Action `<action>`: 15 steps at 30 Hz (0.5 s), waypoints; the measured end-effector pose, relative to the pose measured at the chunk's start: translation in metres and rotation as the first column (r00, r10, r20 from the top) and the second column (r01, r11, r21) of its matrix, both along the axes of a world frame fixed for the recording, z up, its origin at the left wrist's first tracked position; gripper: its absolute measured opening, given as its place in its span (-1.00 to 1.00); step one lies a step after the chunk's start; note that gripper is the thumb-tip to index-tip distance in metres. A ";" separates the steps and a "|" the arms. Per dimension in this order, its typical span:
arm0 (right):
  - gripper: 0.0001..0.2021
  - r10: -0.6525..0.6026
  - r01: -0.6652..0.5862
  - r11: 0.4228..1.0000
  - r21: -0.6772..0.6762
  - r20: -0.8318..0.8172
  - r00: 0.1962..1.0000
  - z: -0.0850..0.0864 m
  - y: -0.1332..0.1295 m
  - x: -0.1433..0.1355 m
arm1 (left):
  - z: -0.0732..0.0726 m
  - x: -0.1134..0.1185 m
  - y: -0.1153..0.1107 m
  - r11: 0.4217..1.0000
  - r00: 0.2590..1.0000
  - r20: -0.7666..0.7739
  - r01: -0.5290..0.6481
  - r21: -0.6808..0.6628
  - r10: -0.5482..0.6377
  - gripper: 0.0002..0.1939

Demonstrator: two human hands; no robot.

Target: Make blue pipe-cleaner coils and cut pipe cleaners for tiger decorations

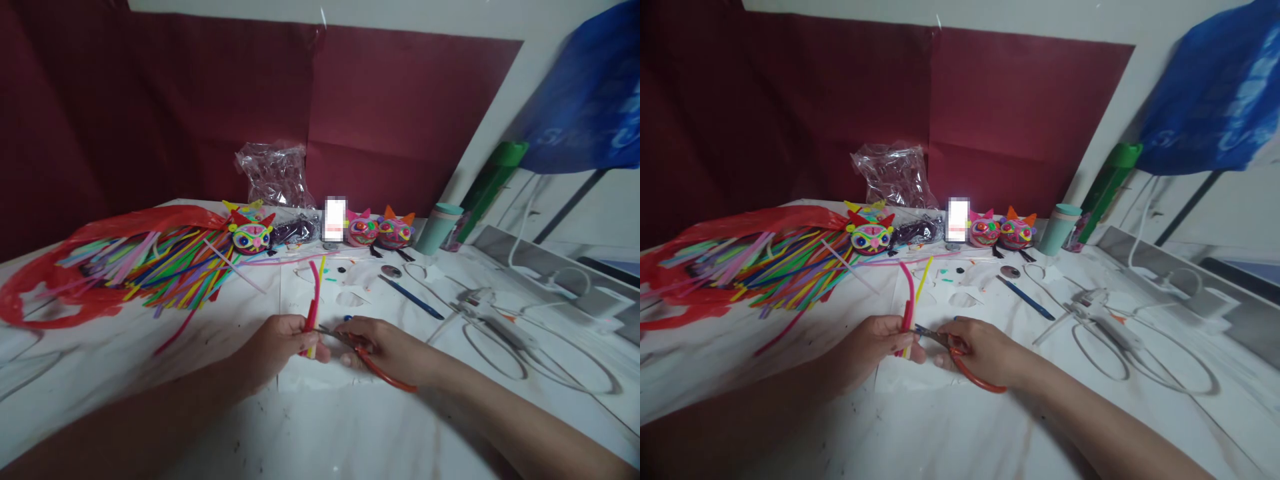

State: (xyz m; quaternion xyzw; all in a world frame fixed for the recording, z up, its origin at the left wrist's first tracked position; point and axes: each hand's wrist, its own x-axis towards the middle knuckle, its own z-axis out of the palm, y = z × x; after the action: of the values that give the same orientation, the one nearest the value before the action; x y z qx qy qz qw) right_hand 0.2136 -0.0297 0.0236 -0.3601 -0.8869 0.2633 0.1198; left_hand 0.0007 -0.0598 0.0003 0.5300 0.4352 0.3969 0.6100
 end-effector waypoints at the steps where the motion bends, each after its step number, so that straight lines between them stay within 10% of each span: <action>1: -0.73 0.020 -0.020 1.000 -0.015 -0.016 1.000 0.000 -0.001 -0.001 | 0.001 0.000 -0.001 1.000 1.000 -0.026 0.014 0.005 -0.014 -0.84; 15: -0.74 -0.002 -0.031 0.965 -0.259 -0.127 0.992 -0.006 -0.007 -0.008 | 0.003 -0.003 0.000 0.997 0.995 -0.066 0.077 -0.027 -0.078 -0.85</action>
State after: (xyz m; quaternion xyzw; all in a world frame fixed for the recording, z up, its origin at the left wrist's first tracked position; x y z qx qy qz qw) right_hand 0.2056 -0.0368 0.0175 -0.3489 -0.8379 0.4007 0.1251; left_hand -0.0020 -0.0599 0.0032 0.5520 0.4395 0.3495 0.6165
